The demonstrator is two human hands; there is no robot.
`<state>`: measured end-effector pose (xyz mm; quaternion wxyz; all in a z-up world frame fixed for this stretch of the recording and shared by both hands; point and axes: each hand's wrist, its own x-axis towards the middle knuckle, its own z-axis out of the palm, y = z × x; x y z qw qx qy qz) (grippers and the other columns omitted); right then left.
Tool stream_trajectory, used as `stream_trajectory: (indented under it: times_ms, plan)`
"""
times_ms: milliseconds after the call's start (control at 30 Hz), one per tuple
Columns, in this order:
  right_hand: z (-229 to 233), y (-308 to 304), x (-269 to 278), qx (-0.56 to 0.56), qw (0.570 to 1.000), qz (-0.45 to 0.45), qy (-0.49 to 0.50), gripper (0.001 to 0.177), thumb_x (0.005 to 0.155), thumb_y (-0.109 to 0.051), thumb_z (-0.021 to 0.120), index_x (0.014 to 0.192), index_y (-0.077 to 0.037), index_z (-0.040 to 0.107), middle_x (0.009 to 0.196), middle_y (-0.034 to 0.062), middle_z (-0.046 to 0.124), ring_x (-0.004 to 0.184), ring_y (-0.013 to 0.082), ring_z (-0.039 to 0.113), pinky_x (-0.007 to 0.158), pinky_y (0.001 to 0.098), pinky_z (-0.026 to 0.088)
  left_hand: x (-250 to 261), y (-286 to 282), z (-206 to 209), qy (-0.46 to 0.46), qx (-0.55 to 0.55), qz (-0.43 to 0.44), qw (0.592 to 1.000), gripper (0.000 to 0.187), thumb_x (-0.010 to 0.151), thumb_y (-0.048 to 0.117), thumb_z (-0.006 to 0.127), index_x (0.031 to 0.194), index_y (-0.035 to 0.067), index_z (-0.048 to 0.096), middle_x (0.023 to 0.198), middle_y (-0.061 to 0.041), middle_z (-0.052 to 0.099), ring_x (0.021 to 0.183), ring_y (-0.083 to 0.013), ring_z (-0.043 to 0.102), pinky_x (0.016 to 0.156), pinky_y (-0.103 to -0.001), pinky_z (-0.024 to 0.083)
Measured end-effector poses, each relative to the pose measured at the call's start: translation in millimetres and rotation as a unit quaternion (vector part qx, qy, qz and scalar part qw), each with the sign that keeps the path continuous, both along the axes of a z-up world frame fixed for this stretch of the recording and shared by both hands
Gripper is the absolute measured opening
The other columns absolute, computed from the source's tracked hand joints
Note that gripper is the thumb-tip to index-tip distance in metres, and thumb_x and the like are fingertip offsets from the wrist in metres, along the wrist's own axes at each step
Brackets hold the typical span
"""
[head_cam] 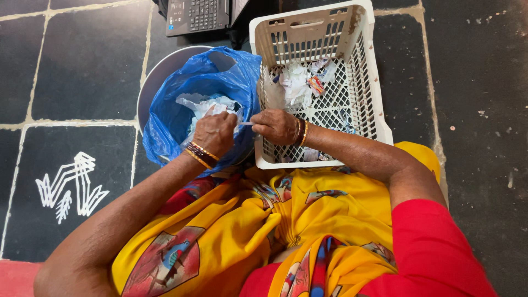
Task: The person sits on the floor and sorts plastic waste from a blue bag into a white basket. They handle bubble wrap and small plastic pieces, placing them into the basket.
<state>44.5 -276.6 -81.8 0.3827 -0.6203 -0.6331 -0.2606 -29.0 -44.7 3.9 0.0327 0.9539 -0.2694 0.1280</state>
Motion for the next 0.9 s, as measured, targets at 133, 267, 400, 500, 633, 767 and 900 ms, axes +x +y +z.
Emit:
stream_trajectory:
  times_ms: [133, 267, 400, 500, 633, 767, 900]
  plan:
    - [-4.7, -3.6, 5.7, -0.015, 1.0, -0.022, 0.014, 0.027, 0.086, 0.002, 0.067, 0.11, -0.001, 0.056, 0.109, 0.0151, 0.062, 0.083, 0.0306, 0.067, 0.071, 0.0403, 0.057, 12.1, 30.3, 2.8, 0.031, 0.035, 0.112, 0.993, 0.009, 0.094, 0.008, 0.058, 0.093, 0.005, 0.067, 0.08, -0.015, 0.068, 0.068, -0.0345, 0.069, 0.059, -0.048, 0.054]
    - [-8.7, -4.1, 15.0, -0.006, 0.999, -0.032, 0.02, 0.033, 0.08, 0.003, 0.065, 0.111, 0.0, 0.055, 0.109, 0.0154, 0.062, 0.083, 0.0305, 0.067, 0.071, 0.0398, 0.058, 21.6, 67.4, 2.2, 0.092, 0.131, 0.222, 0.962, 0.008, 0.086, 0.009, 0.062, 0.09, 0.007, 0.069, 0.085, -0.015, 0.071, 0.075, -0.035, 0.072, 0.063, -0.047, 0.056]
    - [-27.8, -6.6, 28.1, -0.012, 0.996, -0.077, 0.03, 0.033, 0.083, 0.006, 0.062, 0.115, -0.001, 0.054, 0.102, 0.0143, 0.061, 0.079, 0.03, 0.066, 0.068, 0.0395, 0.058, 17.7, 83.7, -7.7, 0.18, 0.225, 0.263, 0.921, 0.01, 0.087, 0.01, 0.065, 0.093, 0.011, 0.073, 0.091, -0.014, 0.074, 0.089, -0.0341, 0.074, 0.072, -0.046, 0.056]
    - [-50.7, -5.7, 45.0, -0.028, 0.99, -0.125, 0.064, 0.024, 0.096, 0.005, 0.063, 0.116, -0.002, 0.052, 0.09, 0.011, 0.059, 0.072, 0.0273, 0.064, 0.06, 0.038, 0.056, 12.3, 76.2, -8.4, 0.174, 0.192, 0.259, 0.931, 0.02, 0.082, 0.014, 0.069, 0.101, 0.01, 0.071, 0.092, -0.015, 0.072, 0.087, -0.0351, 0.072, 0.071, -0.047, 0.055]
    - [-73.1, -17.7, 65.2, -0.142, 0.946, -0.252, 0.147, 0.018, 0.099, -0.009, 0.064, 0.112, -0.001, 0.055, 0.089, 0.0153, 0.062, 0.066, 0.031, 0.064, 0.057, 0.0432, 0.055, 5.6, 36.5, -0.6, 0.097, 0.058, 0.119, 0.986, 0.028, 0.087, 0.018, 0.069, 0.114, 0.011, 0.068, 0.092, -0.015, 0.069, 0.081, -0.0366, 0.07, 0.067, -0.049, 0.054]
    - [-104.6, -44.8, 79.4, -0.465, 0.782, -0.337, 0.241, 0.036, 0.1, -0.04, 0.065, 0.097, -0.004, 0.069, 0.092, 0.0196, 0.07, 0.086, 0.038, 0.07, 0.078, 0.0514, 0.057, -0.8, -10.8, -7.0, 0.112, 0.02, -0.167, 0.979, 0.034, 0.094, 0.026, 0.066, 0.124, 0.011, 0.063, 0.113, -0.015, 0.066, 0.107, -0.0328, 0.065, 0.091, -0.045, 0.053]
    - [-149.1, -78.3, 68.7, -0.793, 0.513, -0.237, 0.227, 0.072, 0.083, -0.069, 0.072, 0.122, -0.008, 0.074, 0.122, 0.0142, 0.073, 0.109, 0.0312, 0.071, 0.095, 0.0438, 0.058, -26.8, -44.1, -30.7, 0.123, 0.19, -0.275, 0.935, 0.077, 0.075, 0.052, 0.062, 0.144, 0.019, 0.053, 0.144, -0.016, 0.054, 0.139, -0.0345, 0.045, 0.104, -0.051, 0.038]
